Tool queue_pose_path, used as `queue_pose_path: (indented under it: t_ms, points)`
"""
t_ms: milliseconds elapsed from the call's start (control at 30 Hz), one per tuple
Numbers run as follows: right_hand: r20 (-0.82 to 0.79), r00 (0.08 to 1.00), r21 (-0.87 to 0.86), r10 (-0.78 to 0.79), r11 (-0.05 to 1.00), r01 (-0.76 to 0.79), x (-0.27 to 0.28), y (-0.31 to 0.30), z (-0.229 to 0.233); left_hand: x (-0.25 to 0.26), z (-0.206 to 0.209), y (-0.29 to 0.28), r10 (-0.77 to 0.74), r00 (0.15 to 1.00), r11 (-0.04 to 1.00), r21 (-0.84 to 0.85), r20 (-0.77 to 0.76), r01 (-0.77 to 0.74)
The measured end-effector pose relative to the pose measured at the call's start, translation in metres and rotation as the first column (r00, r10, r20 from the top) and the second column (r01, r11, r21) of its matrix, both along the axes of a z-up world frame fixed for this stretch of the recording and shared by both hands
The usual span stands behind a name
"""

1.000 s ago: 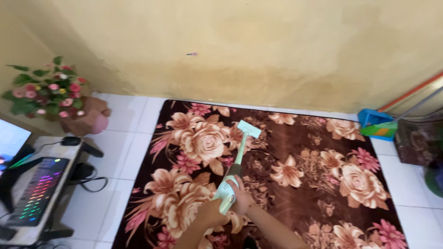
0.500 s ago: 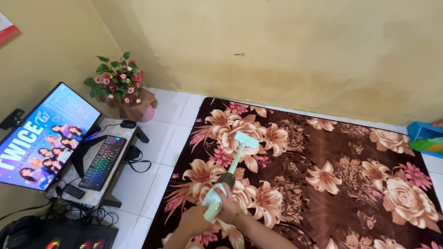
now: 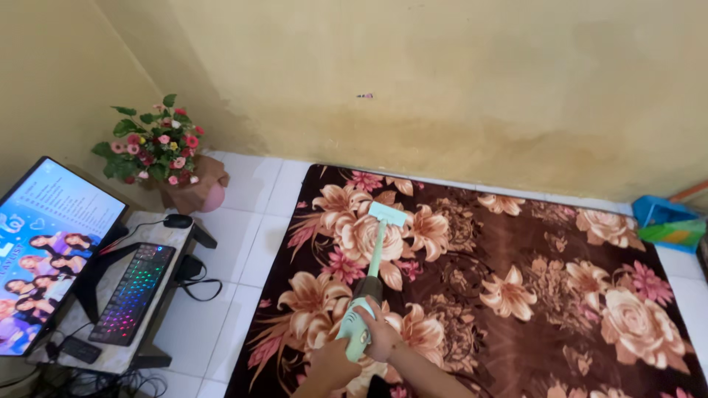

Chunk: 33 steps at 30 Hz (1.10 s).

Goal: The person uses a handheld vacuum cleaner to clean a floral-patterned rug in a room. The person moves the vacuum back and forth across the rug's surface, covering different areas systematically.

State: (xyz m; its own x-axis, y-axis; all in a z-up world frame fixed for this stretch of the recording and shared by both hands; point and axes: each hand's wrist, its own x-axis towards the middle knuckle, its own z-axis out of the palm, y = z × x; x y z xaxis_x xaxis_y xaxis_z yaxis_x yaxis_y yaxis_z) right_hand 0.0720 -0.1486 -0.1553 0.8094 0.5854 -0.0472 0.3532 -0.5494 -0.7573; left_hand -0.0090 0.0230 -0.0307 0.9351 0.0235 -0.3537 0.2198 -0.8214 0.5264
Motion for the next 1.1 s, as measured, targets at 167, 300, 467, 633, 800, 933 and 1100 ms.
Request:
queue_pose_path:
  t_ms: [167, 300, 467, 633, 800, 933, 1100]
  points:
    - [0.105, 0.994, 0.034, -0.008, 0.999, 0.004, 0.059, -0.022, 0.007, 0.056, 0.006, -0.018, 0.027, 0.997, 0.999, -0.041, -0.072, -0.03]
    - [0.343, 0.937, -0.004, 0.062, 0.998, -0.065, 0.082, -0.021, 0.006, 0.072, 0.012, -0.018, -0.048, 0.998, 0.996, -0.073, -0.044, 0.045]
    - [0.227, 0.973, 0.024, 0.049, 0.998, -0.056, 0.055, -0.013, 0.012, 0.048, -0.022, -0.01, -0.053, 0.998, 0.988, -0.147, 0.018, 0.055]
    - [-0.05, 0.999, -0.259, -0.001, 0.966, -0.012, 0.003, 0.022, 0.035, 0.007, -0.039, 0.032, -0.019, 0.987, 0.985, -0.169, -0.159, -0.008]
    - [0.14, 0.99, -0.074, 0.004, 0.997, 0.006, -0.045, 0.087, 0.025, -0.042, -0.025, 0.101, -0.109, 0.987, 0.981, -0.176, -0.116, 0.087]
    - [0.022, 1.0, -0.003, -0.002, 1.0, 0.002, -0.089, 0.132, 0.041, -0.083, 0.031, 0.144, -0.06, 0.989, 0.995, -0.091, -0.133, 0.048]
    - [0.013, 1.0, 0.006, -0.002, 1.0, 0.002, -0.11, 0.149, 0.06, -0.106, 0.078, 0.151, 0.039, 0.981, 0.999, 0.011, -0.193, -0.037]
